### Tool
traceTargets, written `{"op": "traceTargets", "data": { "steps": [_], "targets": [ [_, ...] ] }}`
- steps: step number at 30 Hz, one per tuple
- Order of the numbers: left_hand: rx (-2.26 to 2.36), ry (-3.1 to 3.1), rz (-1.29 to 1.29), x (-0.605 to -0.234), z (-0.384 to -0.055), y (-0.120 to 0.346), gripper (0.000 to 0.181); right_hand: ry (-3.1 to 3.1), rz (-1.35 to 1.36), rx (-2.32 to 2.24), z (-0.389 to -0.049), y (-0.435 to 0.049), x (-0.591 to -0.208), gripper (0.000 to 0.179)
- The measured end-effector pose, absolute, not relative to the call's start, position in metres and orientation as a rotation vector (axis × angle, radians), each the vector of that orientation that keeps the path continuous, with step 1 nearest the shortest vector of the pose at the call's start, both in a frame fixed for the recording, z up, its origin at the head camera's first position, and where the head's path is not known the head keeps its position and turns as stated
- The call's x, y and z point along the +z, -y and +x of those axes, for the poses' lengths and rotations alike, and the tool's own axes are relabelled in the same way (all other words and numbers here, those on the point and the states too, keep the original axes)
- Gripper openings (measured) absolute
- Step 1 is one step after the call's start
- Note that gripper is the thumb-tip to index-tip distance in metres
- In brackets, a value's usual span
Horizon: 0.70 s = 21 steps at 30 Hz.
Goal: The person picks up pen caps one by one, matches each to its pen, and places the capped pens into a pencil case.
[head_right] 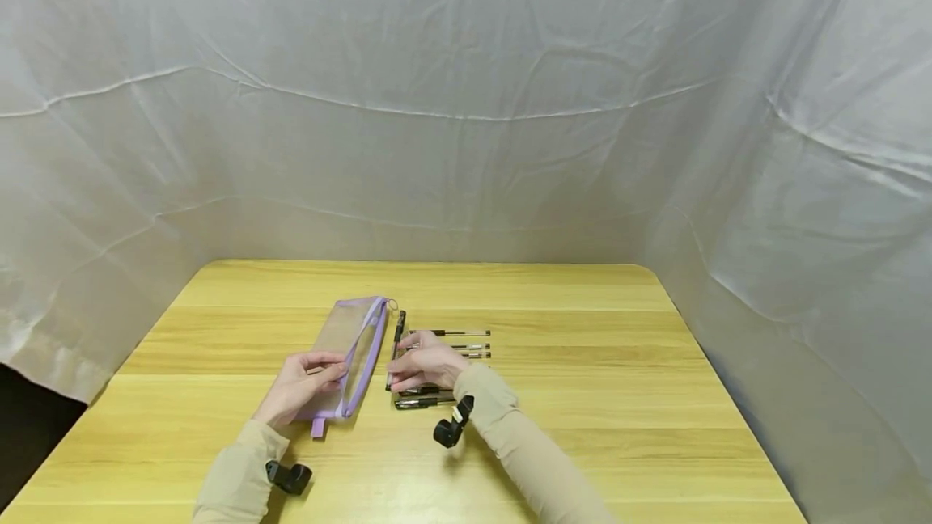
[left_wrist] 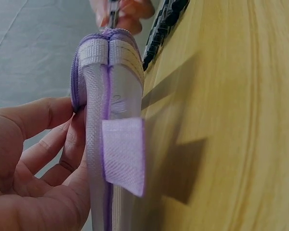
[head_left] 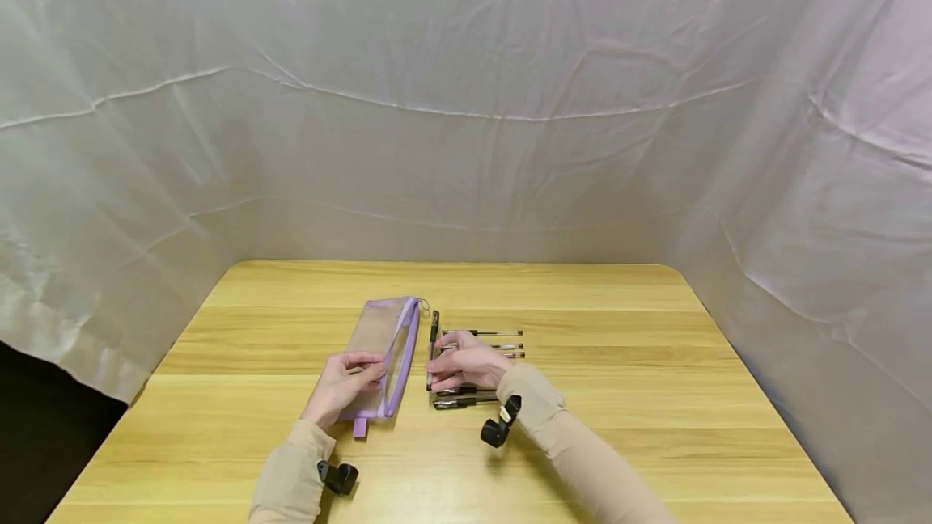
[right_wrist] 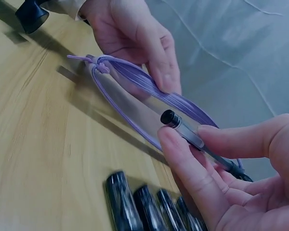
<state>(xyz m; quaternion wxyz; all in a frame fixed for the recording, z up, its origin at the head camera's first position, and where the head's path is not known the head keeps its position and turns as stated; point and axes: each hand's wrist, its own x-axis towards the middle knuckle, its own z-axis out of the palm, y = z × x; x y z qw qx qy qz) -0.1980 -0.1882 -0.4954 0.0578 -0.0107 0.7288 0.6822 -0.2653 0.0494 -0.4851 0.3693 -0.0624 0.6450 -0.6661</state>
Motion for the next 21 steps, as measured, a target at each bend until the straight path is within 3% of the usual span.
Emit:
{"op": "traceTargets", "data": {
  "steps": [10, 21],
  "targets": [
    [2.076, -2.213, -0.027, -0.496, -0.199, 0.189, 0.035, -1.674, -0.23, -1.679, -0.268, -0.02, -0.486, 0.049],
    [2.061, -2.239, -0.067, -0.495, -0.198, 0.19, 0.033, -1.835, -0.389, -1.655, -0.256, -0.066, -0.489, 0.044]
  ]
}}
